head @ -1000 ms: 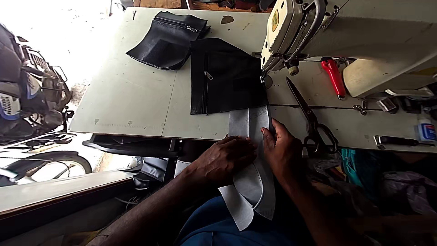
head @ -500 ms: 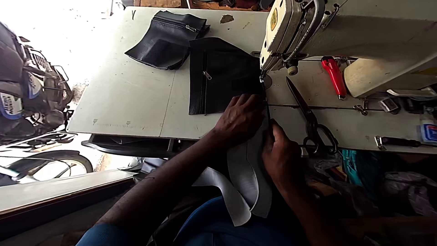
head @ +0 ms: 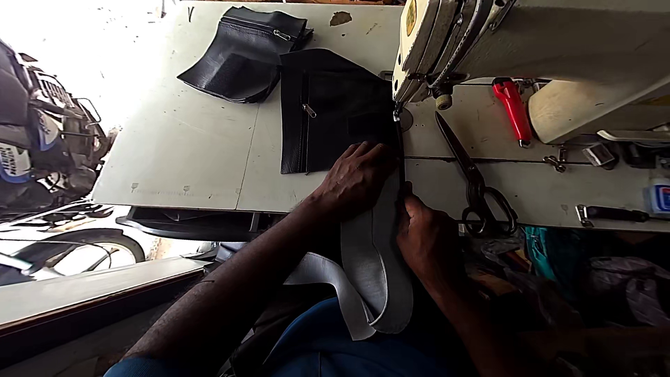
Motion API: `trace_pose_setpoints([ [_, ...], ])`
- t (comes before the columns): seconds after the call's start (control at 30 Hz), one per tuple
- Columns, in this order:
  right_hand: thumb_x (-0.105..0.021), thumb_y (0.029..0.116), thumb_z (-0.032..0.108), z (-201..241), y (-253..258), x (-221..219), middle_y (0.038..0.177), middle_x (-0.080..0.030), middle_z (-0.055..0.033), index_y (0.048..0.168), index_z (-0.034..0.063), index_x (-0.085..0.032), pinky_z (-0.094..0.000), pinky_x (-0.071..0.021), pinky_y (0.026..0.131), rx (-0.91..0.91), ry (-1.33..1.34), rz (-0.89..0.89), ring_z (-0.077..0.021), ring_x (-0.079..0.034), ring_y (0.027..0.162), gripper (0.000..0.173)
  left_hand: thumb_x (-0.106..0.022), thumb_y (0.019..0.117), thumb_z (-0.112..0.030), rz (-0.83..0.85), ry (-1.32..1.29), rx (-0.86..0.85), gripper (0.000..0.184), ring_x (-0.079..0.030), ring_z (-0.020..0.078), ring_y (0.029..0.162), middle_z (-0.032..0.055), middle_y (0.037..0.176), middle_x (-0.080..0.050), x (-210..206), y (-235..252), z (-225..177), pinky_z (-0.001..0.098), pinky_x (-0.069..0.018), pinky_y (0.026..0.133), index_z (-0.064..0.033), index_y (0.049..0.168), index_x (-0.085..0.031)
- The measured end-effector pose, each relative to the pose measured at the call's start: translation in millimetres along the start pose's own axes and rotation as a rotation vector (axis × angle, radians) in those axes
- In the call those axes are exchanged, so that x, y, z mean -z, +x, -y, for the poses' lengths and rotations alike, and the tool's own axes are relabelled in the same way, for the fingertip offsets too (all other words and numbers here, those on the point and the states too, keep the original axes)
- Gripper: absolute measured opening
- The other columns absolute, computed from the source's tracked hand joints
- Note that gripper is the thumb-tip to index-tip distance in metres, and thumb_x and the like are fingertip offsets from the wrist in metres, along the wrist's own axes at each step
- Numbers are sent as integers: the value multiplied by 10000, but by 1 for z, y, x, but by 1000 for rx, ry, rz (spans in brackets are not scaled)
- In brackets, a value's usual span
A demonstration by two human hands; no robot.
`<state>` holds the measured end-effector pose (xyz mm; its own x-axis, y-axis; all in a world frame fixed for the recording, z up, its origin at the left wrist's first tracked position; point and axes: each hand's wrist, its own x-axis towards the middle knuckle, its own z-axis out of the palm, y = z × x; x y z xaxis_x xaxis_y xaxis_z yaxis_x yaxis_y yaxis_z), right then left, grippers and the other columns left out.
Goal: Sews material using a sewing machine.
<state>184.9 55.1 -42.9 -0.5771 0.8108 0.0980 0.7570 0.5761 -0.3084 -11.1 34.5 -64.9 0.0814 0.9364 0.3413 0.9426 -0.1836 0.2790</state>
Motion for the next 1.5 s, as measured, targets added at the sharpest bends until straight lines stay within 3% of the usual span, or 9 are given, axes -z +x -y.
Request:
trace_pose_setpoints([
  [0.17, -501, 1050, 248, 0, 3, 3, 589, -601, -42, 1323, 127, -675, -411, -479, 448, 10, -16, 52, -232, -622, 515, 346, -463, 1056, -157, -13, -34, 8, 299, -625, 211, 1200, 41, 1221, -694, 1, 1, -3, 381, -490, 1074, -135, 1173, -737],
  [0.2, -500, 1055, 260, -1, 3, 3, 590, -599, -40, 1295, 127, -688, -409, -480, 446, 13, -4, 51, -227, -622, 516, 332, -454, 1055, -157, -9, -19, 15, 304, -632, 227, 1187, 57, 1217, -692, 1, 2, -4, 393, -497, 1062, -134, 1217, -710],
  [0.3, -496, 1066, 289, -2, 3, 3, 584, -584, -29, 1146, 121, -720, -392, -478, 441, 17, 35, 48, -209, -612, 509, 291, -401, 1030, -161, 108, 76, 21, 503, -587, 276, 1194, 82, 1332, -614, 4, 6, -4, 443, -472, 1016, -212, 1518, -514],
  [0.5, -528, 1034, 303, -1, -2, 1, 540, -538, 14, 974, 138, -735, -361, -458, 425, 16, 114, 34, -158, -565, 467, 272, -392, 1031, -165, 171, 115, -2, 486, -534, 273, 1304, 63, 1444, -559, 7, 8, 1, 447, -435, 1094, -211, 1487, -553],
  [0.67, -556, 992, 254, -4, -5, -5, 549, -569, 20, 1178, 91, -766, -345, -458, 424, 70, 135, -52, -136, -551, 462, 325, -369, 1044, -170, 192, 117, -9, 454, -536, 262, 1321, 16, 1562, -491, 6, 9, 2, 443, -439, 1081, -173, 1443, -585],
  [0.87, -555, 988, 257, -4, 0, -6, 541, -561, 27, 1194, 78, -763, -331, -437, 415, 94, 117, -72, -122, -530, 452, 344, -371, 1048, -156, 192, 74, -24, 441, -528, 256, 1346, -7, 1578, -488, 7, 12, 10, 443, -425, 1106, -166, 1416, -614],
  [1.1, -574, 981, 233, 2, 9, -4, 540, -556, 17, 1110, 84, -772, -343, -434, 408, 67, 77, -48, -145, -541, 448, 280, -371, 1060, -157, 192, 40, -28, 436, -522, 247, 1355, -8, 1564, -505, 10, 19, 18, 435, -418, 1116, -169, 1424, -612],
  [1.33, -566, 983, 245, 3, 20, -6, 544, -573, 2, 1230, 105, -749, -365, -432, 404, 66, 24, -34, -174, -556, 448, 338, -381, 1052, -137, 184, 33, -26, 437, -516, 253, 1362, -9, 1571, -497, 9, 26, 30, 436, -412, 1125, -171, 1418, -616],
  [1.5, -564, 993, 256, 3, 30, -6, 537, -570, 0, 1278, 118, -735, -374, -425, 398, 72, -10, -28, -181, -553, 442, 360, -397, 1062, -135, 151, 13, -7, 431, -525, 267, 1326, 93, 1472, -525, 7, 32, 38, 430, -433, 1124, -185, 1440, -598],
])
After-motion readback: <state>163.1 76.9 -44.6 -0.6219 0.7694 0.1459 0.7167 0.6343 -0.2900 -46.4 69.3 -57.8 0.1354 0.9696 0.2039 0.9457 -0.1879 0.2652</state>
